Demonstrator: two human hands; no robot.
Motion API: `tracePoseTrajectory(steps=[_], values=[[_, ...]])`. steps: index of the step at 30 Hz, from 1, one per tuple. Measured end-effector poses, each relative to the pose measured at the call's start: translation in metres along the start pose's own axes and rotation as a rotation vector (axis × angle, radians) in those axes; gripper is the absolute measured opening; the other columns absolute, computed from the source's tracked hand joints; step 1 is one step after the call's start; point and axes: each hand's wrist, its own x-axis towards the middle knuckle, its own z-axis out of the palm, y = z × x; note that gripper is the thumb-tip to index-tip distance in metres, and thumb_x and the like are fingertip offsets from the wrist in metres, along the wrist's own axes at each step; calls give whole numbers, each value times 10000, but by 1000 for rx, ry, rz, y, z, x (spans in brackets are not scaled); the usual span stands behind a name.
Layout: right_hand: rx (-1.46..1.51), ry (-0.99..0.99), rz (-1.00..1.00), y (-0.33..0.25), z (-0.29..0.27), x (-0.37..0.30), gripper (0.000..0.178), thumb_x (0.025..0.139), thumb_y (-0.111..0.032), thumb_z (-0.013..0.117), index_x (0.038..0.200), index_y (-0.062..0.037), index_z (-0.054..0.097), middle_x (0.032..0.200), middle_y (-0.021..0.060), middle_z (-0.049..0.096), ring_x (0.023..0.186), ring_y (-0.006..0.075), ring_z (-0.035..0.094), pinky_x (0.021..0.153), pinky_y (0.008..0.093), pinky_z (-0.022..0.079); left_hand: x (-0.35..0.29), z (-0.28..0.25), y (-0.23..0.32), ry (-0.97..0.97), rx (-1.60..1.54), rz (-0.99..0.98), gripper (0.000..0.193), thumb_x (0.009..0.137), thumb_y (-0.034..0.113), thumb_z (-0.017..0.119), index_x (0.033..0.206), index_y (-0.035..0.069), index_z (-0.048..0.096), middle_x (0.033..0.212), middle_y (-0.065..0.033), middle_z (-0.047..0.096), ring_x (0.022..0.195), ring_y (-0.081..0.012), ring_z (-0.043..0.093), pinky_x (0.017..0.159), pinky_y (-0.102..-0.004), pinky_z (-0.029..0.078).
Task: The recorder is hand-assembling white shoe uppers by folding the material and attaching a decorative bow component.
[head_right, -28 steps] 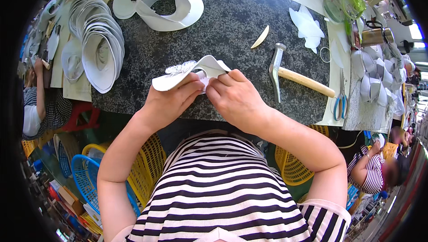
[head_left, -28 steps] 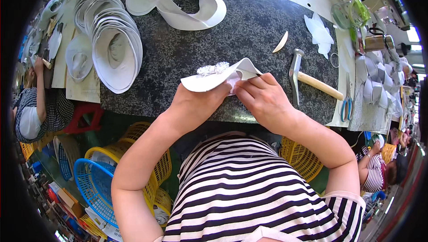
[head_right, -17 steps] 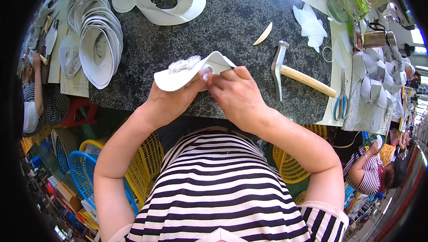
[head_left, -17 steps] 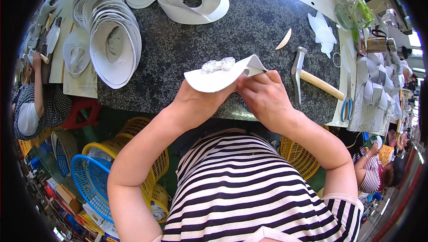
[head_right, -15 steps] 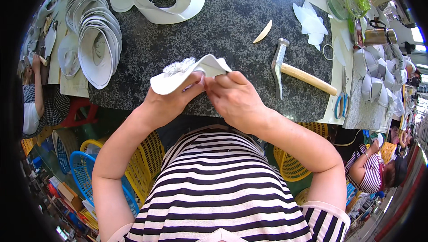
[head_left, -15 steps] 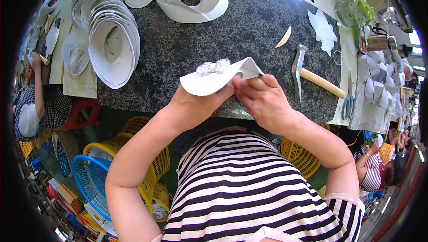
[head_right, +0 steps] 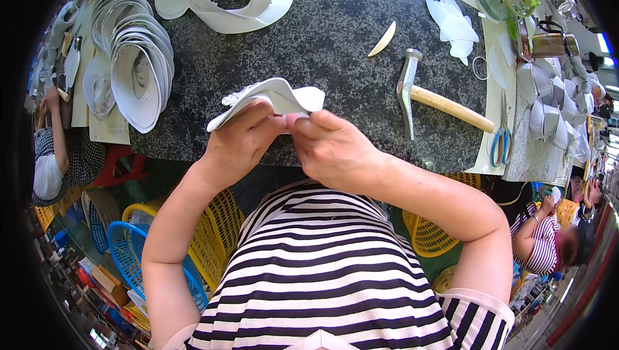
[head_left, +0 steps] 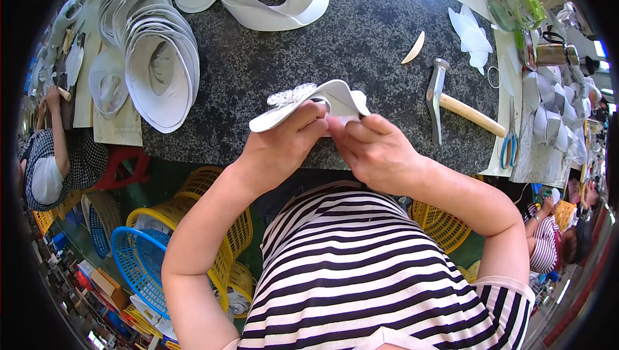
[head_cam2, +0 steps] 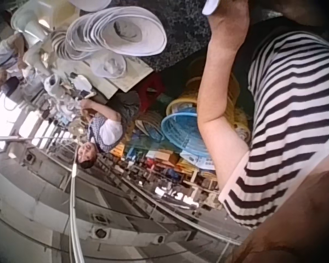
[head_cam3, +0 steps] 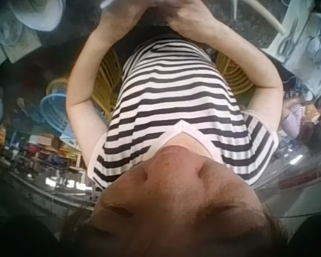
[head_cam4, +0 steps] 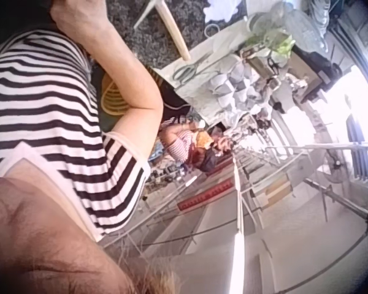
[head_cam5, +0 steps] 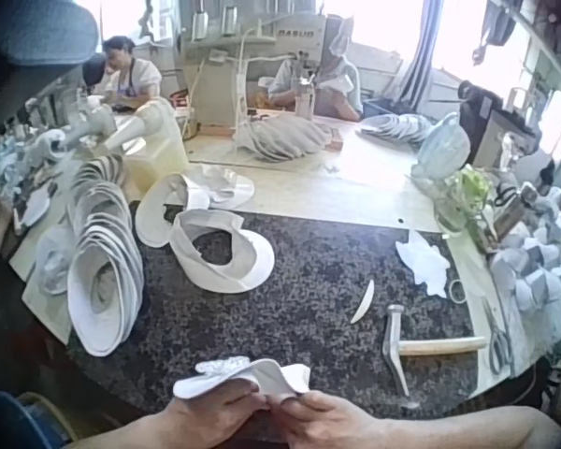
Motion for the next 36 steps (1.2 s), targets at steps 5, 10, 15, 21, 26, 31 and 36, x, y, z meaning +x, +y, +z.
tracePoseTrajectory(steps=[5,10,15,21,26,31,36], values=[[98,-11,29,-3,-8,3,391,773,-165,614,1109,22,682,1095,95,698,1001,171,587,905,291,405,-12,-1,1,100,-46,-19,380,833,-5,712,1202,0,622,1220,-153,615,1124,-346,637,948,-403,540],[40,-37,186,2,-5,23,357,799,-170,607,1114,-7,654,985,54,648,1003,164,570,898,304,404,-14,-4,5,43,-39,-124,450,840,37,733,1261,-15,582,1263,-164,591,1159,-357,611,961,-421,535],[57,-79,59,5,-2,19,304,746,-169,612,987,-9,706,991,41,642,1030,173,568,937,312,400,-11,-7,12,124,-14,-168,408,825,108,776,1204,38,645,1177,-139,632,1015,-360,648,849,-430,534],[66,-12,77,6,1,17,337,754,-171,612,1032,-2,703,1007,36,634,1029,163,565,947,318,397,-11,-10,4,41,7,-112,331,846,76,734,1149,-8,630,1202,-126,623,1058,-329,650,889,-413,552],[62,5,137,8,1,17,392,798,-177,613,1134,10,684,1017,31,618,1038,156,554,956,325,384,-6,-13,-1,16,30,-33,302,843,54,706,1132,-8,644,1184,-126,632,1053,-315,658,883,-400,555],[68,-46,127,10,1,21,394,813,-184,611,1149,6,687,999,25,612,1023,160,550,940,320,386,-5,-14,-6,4,19,-65,278,866,60,699,1136,5,667,1193,-132,648,1073,-315,658,890,-414,554],[101,-48,104,7,-6,24,222,754,-186,605,893,-61,724,1009,41,632,1032,189,564,943,333,394,-12,-10,0,13,157,27,277,876,49,554,1126,-27,643,1091,-142,632,1084,-283,638,922,-379,548]])
